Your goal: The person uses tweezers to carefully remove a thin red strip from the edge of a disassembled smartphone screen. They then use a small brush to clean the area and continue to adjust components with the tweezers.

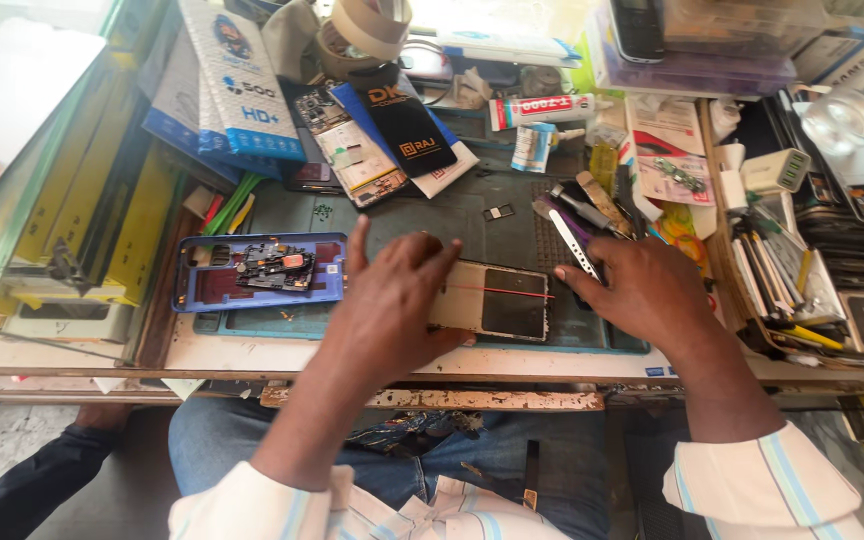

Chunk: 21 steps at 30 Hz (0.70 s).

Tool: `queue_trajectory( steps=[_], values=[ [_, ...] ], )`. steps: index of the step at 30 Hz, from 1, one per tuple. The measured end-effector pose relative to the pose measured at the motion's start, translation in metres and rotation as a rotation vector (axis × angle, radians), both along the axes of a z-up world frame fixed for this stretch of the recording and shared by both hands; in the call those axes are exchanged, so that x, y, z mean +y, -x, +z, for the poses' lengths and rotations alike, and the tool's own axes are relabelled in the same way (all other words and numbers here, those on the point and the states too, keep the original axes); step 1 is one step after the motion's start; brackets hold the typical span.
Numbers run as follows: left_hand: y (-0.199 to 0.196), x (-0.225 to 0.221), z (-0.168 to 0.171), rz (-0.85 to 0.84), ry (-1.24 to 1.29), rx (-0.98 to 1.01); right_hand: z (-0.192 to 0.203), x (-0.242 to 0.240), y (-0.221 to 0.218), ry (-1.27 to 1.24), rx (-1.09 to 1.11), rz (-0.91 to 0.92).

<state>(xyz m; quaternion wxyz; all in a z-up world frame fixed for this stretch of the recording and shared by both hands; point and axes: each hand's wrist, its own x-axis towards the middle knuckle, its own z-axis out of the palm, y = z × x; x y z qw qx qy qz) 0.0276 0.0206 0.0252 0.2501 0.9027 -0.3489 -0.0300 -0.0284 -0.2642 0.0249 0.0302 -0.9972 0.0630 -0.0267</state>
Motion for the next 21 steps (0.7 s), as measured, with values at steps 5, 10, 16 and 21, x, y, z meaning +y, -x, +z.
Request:
queue_trajectory(
  steps=[5, 10, 16, 21],
  values=[
    [-0.004, 0.027, 0.011, 0.006, 0.202, -0.169, -0.004, 0.001, 0.001, -0.095, -0.024, -0.02],
    [0.017, 0.058, 0.01, 0.068, 0.319, -0.17, -0.002, 0.01, 0.007, -0.116, -0.125, -0.021],
    [0.055, 0.074, 0.001, 0.171, 0.392, -0.068, 0.001, 0.028, 0.02, -0.349, -0.3, 0.229],
    [0.071, 0.07, 0.0, 0.224, 0.461, 0.089, 0.002, 0.038, 0.038, -0.375, -0.184, 0.111]
  ],
)
